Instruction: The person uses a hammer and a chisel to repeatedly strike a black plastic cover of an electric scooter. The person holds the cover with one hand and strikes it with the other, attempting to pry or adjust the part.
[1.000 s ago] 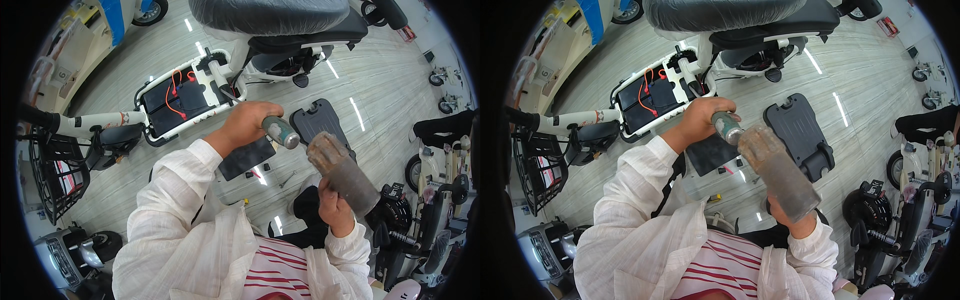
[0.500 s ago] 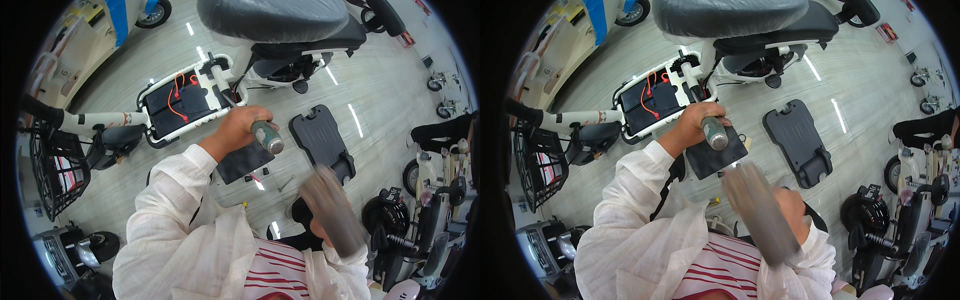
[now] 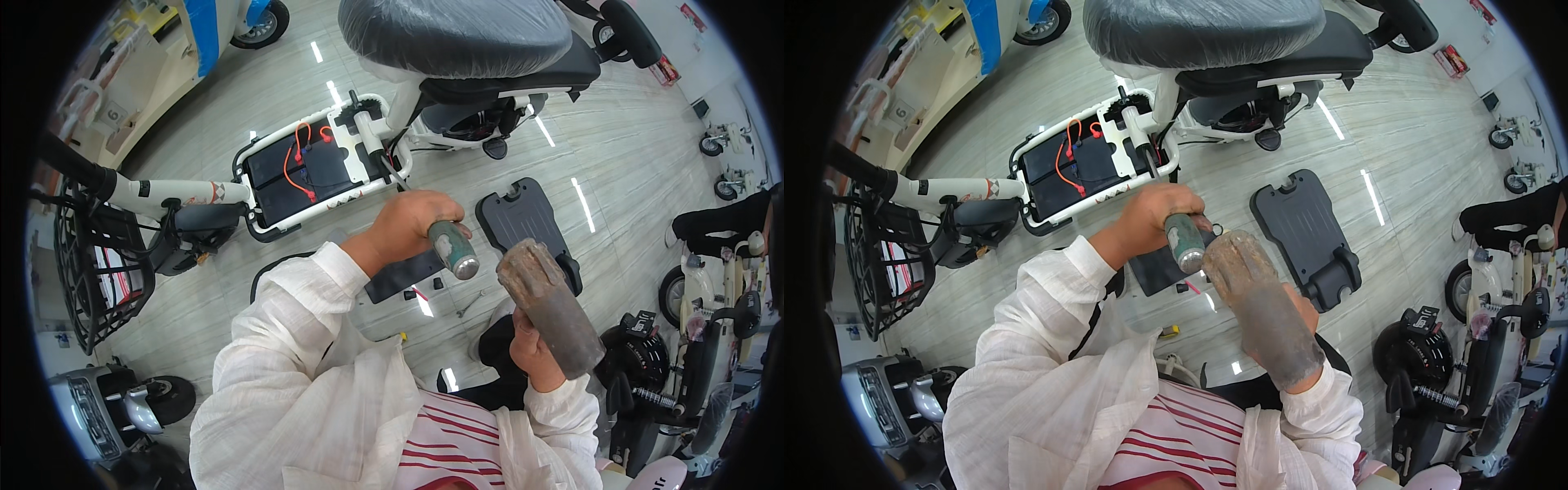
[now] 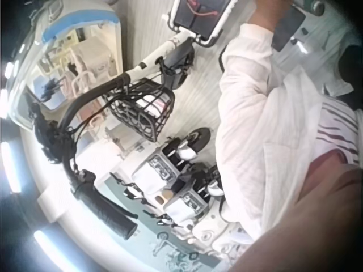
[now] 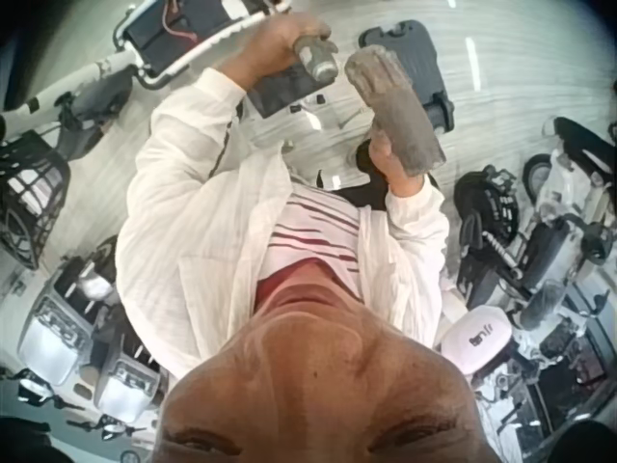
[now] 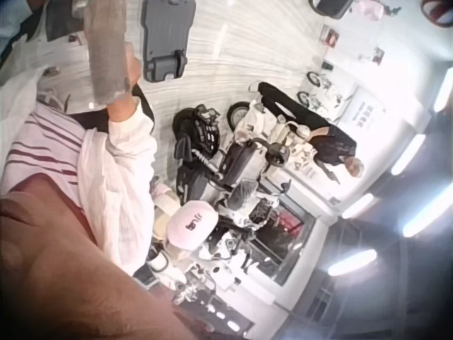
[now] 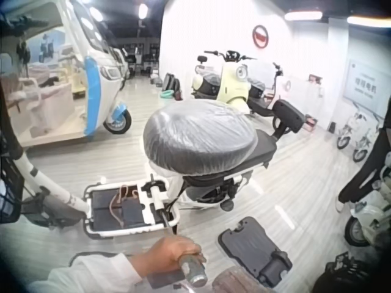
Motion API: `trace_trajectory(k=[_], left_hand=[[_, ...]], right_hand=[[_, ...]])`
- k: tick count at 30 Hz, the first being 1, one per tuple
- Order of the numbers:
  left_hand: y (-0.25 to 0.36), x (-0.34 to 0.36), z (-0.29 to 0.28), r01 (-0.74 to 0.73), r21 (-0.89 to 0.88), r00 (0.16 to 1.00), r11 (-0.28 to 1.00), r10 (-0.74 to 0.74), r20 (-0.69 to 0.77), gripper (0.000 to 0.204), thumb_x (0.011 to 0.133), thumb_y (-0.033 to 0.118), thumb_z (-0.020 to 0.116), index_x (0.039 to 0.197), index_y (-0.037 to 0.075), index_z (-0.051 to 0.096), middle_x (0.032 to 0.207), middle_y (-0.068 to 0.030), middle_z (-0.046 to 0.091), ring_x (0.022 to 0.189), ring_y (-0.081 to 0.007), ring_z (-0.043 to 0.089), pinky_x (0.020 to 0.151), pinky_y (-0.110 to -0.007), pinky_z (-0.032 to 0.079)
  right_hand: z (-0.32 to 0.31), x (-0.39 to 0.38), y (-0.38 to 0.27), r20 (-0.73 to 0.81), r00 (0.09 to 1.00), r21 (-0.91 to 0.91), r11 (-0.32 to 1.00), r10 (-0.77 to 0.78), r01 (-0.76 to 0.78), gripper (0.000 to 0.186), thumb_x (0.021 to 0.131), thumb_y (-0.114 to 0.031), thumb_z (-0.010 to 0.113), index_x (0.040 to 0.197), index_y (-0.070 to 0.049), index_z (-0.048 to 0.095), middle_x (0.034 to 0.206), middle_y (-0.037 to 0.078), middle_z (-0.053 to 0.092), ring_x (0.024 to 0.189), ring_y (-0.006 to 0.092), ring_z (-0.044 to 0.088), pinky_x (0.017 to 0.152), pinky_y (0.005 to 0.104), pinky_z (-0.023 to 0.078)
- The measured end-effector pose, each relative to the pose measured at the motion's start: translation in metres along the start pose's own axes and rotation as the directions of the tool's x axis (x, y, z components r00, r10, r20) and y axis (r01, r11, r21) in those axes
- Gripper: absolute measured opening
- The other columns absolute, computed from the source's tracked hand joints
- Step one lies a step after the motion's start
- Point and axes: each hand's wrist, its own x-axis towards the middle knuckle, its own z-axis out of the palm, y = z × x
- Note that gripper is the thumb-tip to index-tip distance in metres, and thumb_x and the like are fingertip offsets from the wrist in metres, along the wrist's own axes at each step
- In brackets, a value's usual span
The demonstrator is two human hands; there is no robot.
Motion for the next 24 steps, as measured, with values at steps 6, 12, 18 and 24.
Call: trace_trajectory(k=[6,12,18,24], left_hand=[[0.000,0.003,0.005,0.006,0.040,1.000,0.999,-0.007,0.008,0.021,0.077,0.023,0.077,0.081,0.009,0.061,0.075,-0.0063,0.063,0.071,-0.0296,0.062,0.060,-0.038,0.047],[-0.009,0.002,0.006,-0.010,0.010,0.999,1.000,0.010,-0.038,0.019,0.077,0.017,0.077,0.084,0.007,0.062,0.074,-0.0080,0.062,0.068,-0.0285,0.062,0.058,-0.037,0.047],[-0.007,-0.008,-0.007,-0.001,0.037,0.999,0.999,0.003,-0.042,0.024,0.073,0.015,0.081,0.078,0.006,0.059,0.071,-0.0068,0.059,0.065,-0.0266,0.058,0.056,-0.035,0.045],[-0.001,-0.034,-0.033,0.102,-0.052,0.992,0.993,-0.106,-0.072,0.031,0.070,0.014,0.085,0.072,0.005,0.055,0.076,-0.0075,0.056,0.066,-0.0240,0.054,0.059,-0.034,0.043]], right_hand=[[0.017,0.005,0.015,-0.083,0.982,0.072,0.982,-0.169,0.175,0.028,0.067,-0.009,0.076,0.089,-0.005,0.060,0.072,0.009,0.058,0.055,0.0264,0.059,0.048,0.0332,0.045],[0.013,-0.007,0.019,0.064,0.993,0.135,0.987,-0.094,0.085,0.011,0.081,-0.008,0.063,0.091,-0.007,0.066,0.089,0.009,0.065,0.077,0.0315,0.061,0.062,0.0395,0.045],[0.011,0.013,0.013,-0.029,0.977,0.138,0.968,-0.210,0.212,0.036,0.066,-0.015,0.082,0.089,-0.004,0.056,0.062,0.010,0.059,0.050,0.0268,0.061,0.046,0.0317,0.046],[0.015,0.019,0.010,-0.052,0.988,0.246,0.957,-0.145,0.153,0.033,0.068,-0.014,0.080,0.087,-0.005,0.056,0.063,0.011,0.060,0.052,0.0270,0.063,0.047,0.0309,0.047]])
